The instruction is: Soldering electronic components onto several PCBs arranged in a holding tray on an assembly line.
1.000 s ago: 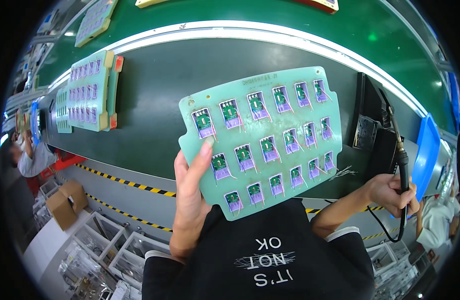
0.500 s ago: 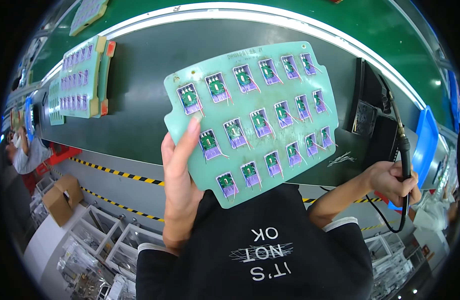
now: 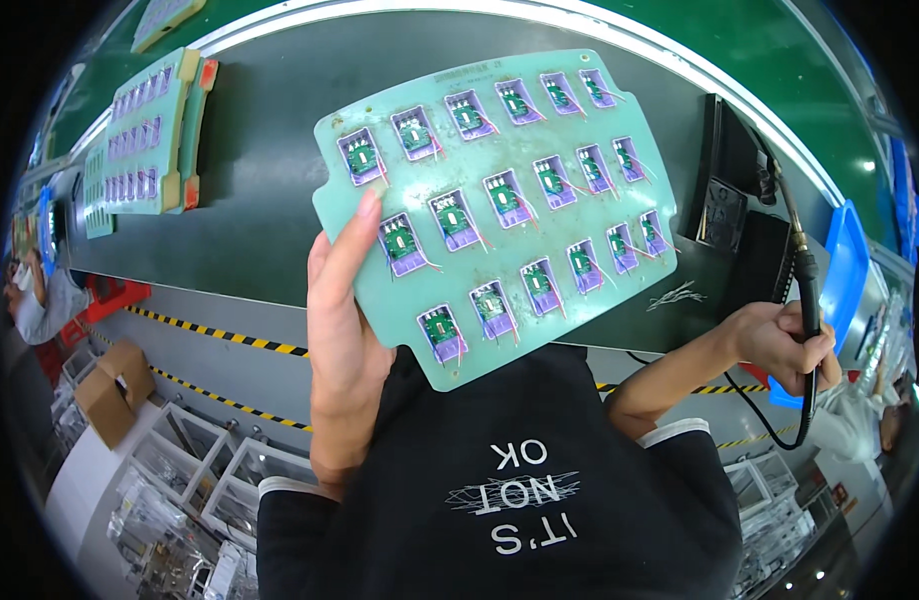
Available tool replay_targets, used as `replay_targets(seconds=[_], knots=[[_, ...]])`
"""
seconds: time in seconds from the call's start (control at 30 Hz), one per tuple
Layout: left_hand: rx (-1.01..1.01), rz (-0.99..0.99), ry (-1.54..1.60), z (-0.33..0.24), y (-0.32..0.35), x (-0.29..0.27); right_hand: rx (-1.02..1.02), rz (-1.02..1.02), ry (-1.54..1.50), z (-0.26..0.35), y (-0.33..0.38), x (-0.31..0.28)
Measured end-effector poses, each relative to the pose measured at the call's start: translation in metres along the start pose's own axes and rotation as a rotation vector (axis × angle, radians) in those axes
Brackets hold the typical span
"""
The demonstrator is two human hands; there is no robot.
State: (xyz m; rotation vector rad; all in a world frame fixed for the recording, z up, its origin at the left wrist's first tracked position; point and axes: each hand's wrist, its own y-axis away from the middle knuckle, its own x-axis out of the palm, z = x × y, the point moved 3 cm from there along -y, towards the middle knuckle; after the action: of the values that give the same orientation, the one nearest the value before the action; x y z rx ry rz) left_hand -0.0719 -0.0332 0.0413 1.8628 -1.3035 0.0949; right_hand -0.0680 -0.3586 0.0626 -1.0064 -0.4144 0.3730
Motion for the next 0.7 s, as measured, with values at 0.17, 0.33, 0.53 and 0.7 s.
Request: replay_targets(seconds=[0.17, 0.33, 0.53, 0.7], knots=[[-0.002, 0.017, 0.047, 0.0, 0.001, -0.003, 0.028, -0.004, -0.006, -0.003, 0.002, -0.004], [0.011, -0.003, 0.079, 0.001, -0.003, -0.01, 0.039, -0.007, 0.006, 0.0, 0.001, -0.003], [0.061, 0.138, 0.124, -0.004, 0.002, -0.008, 0.036, 0.037, -0.053, -0.004, 0.001, -0.004], [0.045, 0.004, 0.145, -0.005, 0.004, -0.014, 0.036, 0.027, -0.074, -0.004, 0.0, -0.003]])
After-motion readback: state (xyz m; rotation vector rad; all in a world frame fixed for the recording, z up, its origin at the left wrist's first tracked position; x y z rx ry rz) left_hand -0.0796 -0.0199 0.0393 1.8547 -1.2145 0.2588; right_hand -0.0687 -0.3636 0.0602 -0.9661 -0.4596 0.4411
